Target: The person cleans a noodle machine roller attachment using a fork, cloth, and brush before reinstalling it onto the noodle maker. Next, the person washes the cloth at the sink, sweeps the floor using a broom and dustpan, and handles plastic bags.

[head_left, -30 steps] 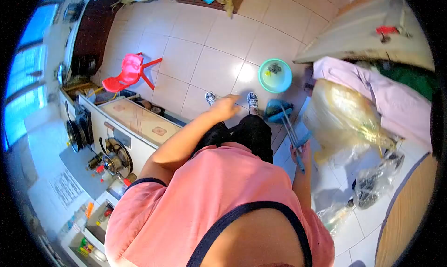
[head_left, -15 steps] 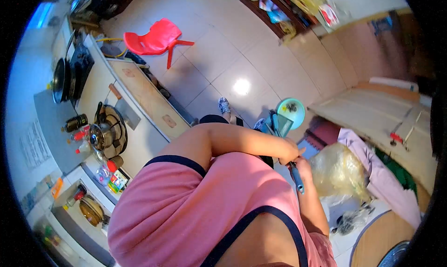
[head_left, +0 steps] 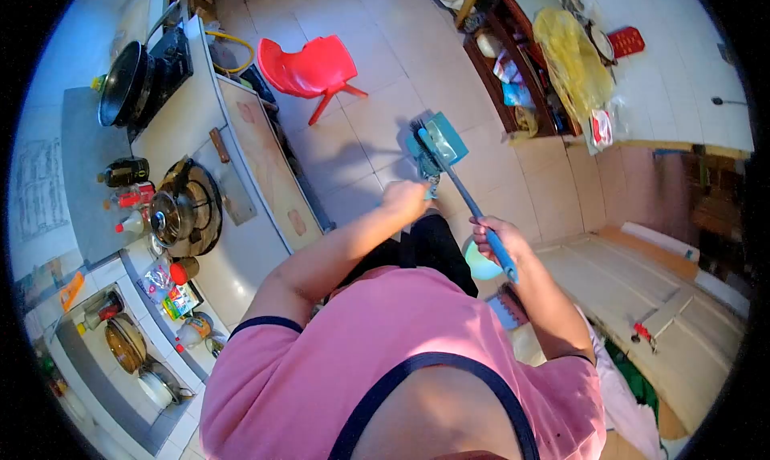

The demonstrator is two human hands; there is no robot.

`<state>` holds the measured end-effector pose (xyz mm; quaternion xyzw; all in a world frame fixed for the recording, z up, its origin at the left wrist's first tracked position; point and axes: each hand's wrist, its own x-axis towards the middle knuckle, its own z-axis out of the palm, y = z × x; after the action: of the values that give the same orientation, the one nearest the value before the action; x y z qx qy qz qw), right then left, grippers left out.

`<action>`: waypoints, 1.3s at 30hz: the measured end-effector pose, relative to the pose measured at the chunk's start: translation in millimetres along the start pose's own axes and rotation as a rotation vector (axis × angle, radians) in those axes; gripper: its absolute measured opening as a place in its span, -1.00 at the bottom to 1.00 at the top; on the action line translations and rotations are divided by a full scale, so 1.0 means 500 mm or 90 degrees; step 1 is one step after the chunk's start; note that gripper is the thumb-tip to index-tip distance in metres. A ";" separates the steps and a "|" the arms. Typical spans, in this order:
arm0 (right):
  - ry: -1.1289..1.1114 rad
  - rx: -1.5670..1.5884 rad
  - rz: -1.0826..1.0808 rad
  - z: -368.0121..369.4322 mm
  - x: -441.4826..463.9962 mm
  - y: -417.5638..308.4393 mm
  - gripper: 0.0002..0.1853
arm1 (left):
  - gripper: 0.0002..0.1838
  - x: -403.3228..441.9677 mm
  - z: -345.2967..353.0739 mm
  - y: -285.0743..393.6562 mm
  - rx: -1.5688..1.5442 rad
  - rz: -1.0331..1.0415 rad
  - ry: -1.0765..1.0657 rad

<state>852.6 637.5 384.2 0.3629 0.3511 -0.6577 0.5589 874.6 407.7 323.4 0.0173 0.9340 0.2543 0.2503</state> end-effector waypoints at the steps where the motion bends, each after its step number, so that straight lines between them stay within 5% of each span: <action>1: -0.006 -0.008 0.001 0.015 -0.005 -0.034 -0.89 | -0.70 0.014 -0.040 -0.024 0.009 -0.021 0.036; 4: 0.090 -0.226 -0.137 0.059 -0.066 -0.117 -0.67 | -0.71 0.076 -0.106 -0.073 -0.062 -0.115 0.150; 13: 0.132 -0.330 -0.181 -0.006 -0.152 -0.412 -0.55 | -0.74 0.247 -0.271 -0.206 -0.404 -0.306 0.489; 15: 0.070 -0.207 -0.134 -0.021 -0.152 -0.479 -0.53 | -0.77 0.253 -0.291 -0.228 -0.458 -0.324 0.560; 19: -0.043 0.043 -0.096 0.030 -0.025 -0.631 -0.58 | -0.83 0.279 -0.396 -0.255 -0.669 -0.395 0.657; 24: 0.019 -0.113 -0.124 0.180 0.233 -0.829 -0.75 | -0.82 0.297 -0.528 -0.295 -0.877 -0.447 0.777; 27: 0.047 -0.244 -0.096 0.327 0.404 -0.921 -0.85 | -0.83 0.327 -0.625 -0.358 -0.916 -0.458 0.851; 31: 0.016 -0.662 -0.124 0.542 0.649 -0.973 -0.48 | -0.82 0.388 -0.728 -0.510 -0.929 -0.463 0.956; 35: -0.035 -1.018 -0.179 0.765 0.866 -1.015 -0.32 | -0.82 0.436 -0.854 -0.648 -0.892 -0.485 1.014; 38: -0.028 -1.150 -0.147 0.884 1.004 -1.030 -0.35 | -0.78 0.450 -0.933 -0.719 -0.887 -0.487 1.027; 39: -0.075 -1.338 -0.222 0.889 1.081 -1.028 -0.38 | -0.74 0.451 -0.948 -0.740 -0.892 -0.470 1.042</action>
<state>245.7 58.3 160.7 -0.3890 0.7616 -0.1122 0.5059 487.1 -99.4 394.2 -0.5733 0.4174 0.5660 -0.4205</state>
